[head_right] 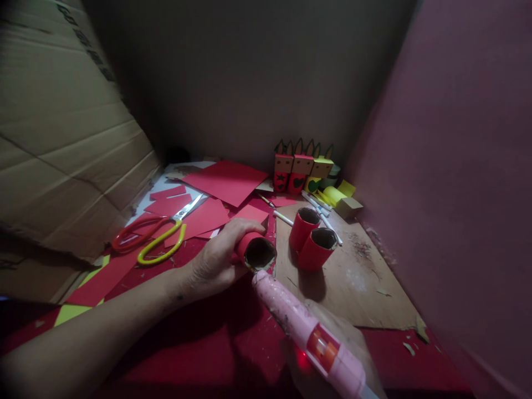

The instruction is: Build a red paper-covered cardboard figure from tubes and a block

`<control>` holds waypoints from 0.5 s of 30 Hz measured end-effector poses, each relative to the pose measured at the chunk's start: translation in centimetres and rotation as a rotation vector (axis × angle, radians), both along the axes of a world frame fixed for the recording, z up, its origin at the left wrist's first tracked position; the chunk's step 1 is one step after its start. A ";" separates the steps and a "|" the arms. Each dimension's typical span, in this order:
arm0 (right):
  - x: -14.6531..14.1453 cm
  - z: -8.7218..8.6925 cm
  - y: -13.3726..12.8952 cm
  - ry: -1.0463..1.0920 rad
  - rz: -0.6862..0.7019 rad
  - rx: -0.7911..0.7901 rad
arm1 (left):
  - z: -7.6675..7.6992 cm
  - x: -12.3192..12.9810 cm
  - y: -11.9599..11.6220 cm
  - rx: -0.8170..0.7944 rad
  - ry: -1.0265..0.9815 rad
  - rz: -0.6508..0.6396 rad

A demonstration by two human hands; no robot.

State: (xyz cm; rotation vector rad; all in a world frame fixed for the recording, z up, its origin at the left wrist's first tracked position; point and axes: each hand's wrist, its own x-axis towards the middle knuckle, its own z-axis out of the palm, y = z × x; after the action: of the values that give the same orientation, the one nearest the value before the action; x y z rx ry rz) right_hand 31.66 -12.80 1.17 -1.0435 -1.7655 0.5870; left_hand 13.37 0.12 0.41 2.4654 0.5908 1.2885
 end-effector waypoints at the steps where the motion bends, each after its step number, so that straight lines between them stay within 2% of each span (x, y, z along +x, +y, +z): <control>1: 0.1 -0.1 0.0 0.000 0.002 -0.009 | 0.0 0.0 0.0 -0.001 0.001 -0.002; 8: 0.5 -0.4 -0.2 0.006 0.004 -0.035 | -0.2 0.0 0.1 0.000 0.006 0.007; 15: 0.3 0.0 -0.2 -0.013 -0.010 -0.008 | -0.1 0.0 0.1 -0.001 0.006 0.003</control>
State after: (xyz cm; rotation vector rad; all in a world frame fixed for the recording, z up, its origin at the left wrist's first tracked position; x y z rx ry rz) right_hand 31.94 -13.04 1.17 -1.0629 -1.7694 0.5832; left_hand 13.37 0.17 0.31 2.4689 0.5966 1.2824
